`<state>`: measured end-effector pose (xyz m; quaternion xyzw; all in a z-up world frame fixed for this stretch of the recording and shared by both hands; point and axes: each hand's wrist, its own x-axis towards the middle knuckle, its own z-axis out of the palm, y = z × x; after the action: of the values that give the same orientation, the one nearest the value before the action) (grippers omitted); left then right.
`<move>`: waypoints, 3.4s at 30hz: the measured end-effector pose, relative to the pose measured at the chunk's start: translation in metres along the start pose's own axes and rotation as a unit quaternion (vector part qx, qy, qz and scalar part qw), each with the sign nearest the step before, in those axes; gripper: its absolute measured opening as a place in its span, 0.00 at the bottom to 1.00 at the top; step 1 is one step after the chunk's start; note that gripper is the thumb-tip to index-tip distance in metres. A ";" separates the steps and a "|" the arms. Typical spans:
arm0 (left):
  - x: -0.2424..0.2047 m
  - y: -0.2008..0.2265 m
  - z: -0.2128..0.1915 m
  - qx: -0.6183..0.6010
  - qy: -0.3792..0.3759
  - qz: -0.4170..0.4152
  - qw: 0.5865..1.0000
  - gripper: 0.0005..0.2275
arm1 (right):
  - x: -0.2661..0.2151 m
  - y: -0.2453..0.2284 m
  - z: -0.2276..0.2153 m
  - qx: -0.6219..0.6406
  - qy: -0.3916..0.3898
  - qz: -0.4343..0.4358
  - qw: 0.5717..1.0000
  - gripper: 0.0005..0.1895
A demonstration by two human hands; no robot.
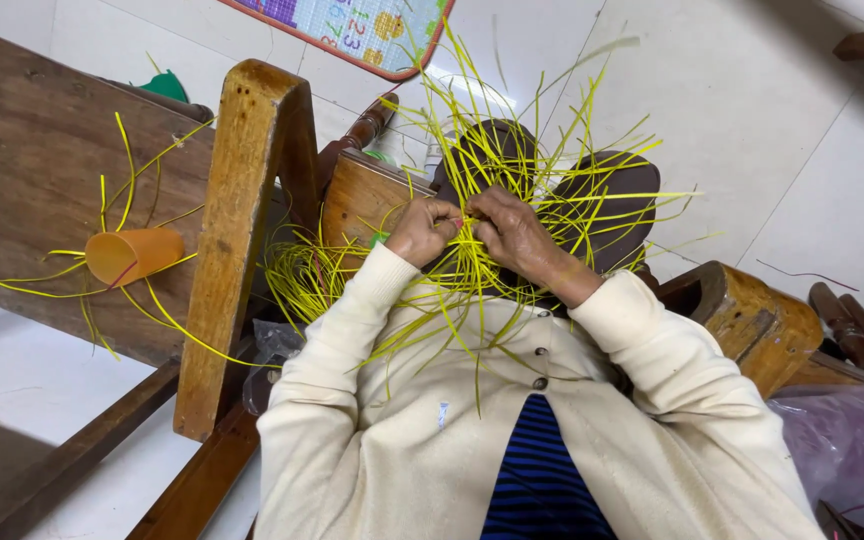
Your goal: A person is weaving yellow plastic strands to create a circular base, likely for a basket or hat, using complex finger movements.
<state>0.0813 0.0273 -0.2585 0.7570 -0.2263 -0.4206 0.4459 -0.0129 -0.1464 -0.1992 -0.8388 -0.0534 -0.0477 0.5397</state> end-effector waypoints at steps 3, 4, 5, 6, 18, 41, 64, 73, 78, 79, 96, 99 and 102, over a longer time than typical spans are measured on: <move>-0.006 0.007 0.008 -0.031 0.039 -0.027 0.998 0.09 | -0.001 0.005 0.003 -0.015 0.027 0.007 0.999 0.14; -0.010 0.013 0.010 0.012 0.067 0.023 0.997 0.08 | 0.000 0.002 0.002 -0.013 0.026 0.011 1.000 0.13; -0.014 0.020 0.011 0.054 0.094 0.073 0.991 0.08 | 0.001 0.000 0.001 -0.011 0.024 0.014 1.000 0.13; -0.015 0.018 0.012 0.054 0.093 0.072 0.992 0.08 | 0.000 0.001 0.002 -0.011 0.025 0.015 1.000 0.13; -0.003 -0.019 0.012 -0.071 0.046 0.022 0.996 0.09 | 0.007 -0.021 -0.007 0.007 0.016 -0.039 0.999 0.16; -0.016 -0.015 0.036 -0.054 0.108 0.003 0.993 0.06 | -0.006 -0.003 0.014 -0.160 -0.007 -0.018 0.987 0.05; -0.013 -0.007 0.030 -0.065 0.118 -0.007 0.991 0.06 | -0.043 -0.017 -0.148 0.265 0.024 0.294 0.918 0.10; -0.009 -0.010 0.031 -0.027 0.121 0.011 0.992 0.05 | -0.125 -0.025 -0.242 -0.306 -0.206 0.485 0.793 0.31; -0.013 -0.001 0.035 -0.045 0.136 -0.021 0.990 0.06 | -0.157 -0.037 -0.234 -0.159 -0.238 0.556 0.780 0.34; -0.012 -0.001 0.035 -0.042 0.138 -0.011 0.989 0.06 | -0.161 -0.035 -0.233 -0.183 -0.230 0.520 0.802 0.30; -0.009 -0.014 0.029 -0.078 0.100 -0.024 0.992 0.05 | -0.001 -0.037 -0.049 0.056 0.022 -0.021 0.998 0.01; -0.009 -0.007 0.029 -0.079 0.099 -0.023 0.992 0.06 | -0.001 -0.023 -0.023 0.020 -0.007 0.002 1.000 0.03; -0.011 -0.004 0.028 -0.079 0.097 -0.017 0.992 0.07 | -0.004 -0.016 -0.012 -0.166 -0.019 -0.007 0.986 0.06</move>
<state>0.0516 0.0233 -0.2648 0.7606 -0.1349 -0.3692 0.5167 -0.0195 -0.1511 -0.1800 -0.9171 -0.0610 -0.0443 0.3914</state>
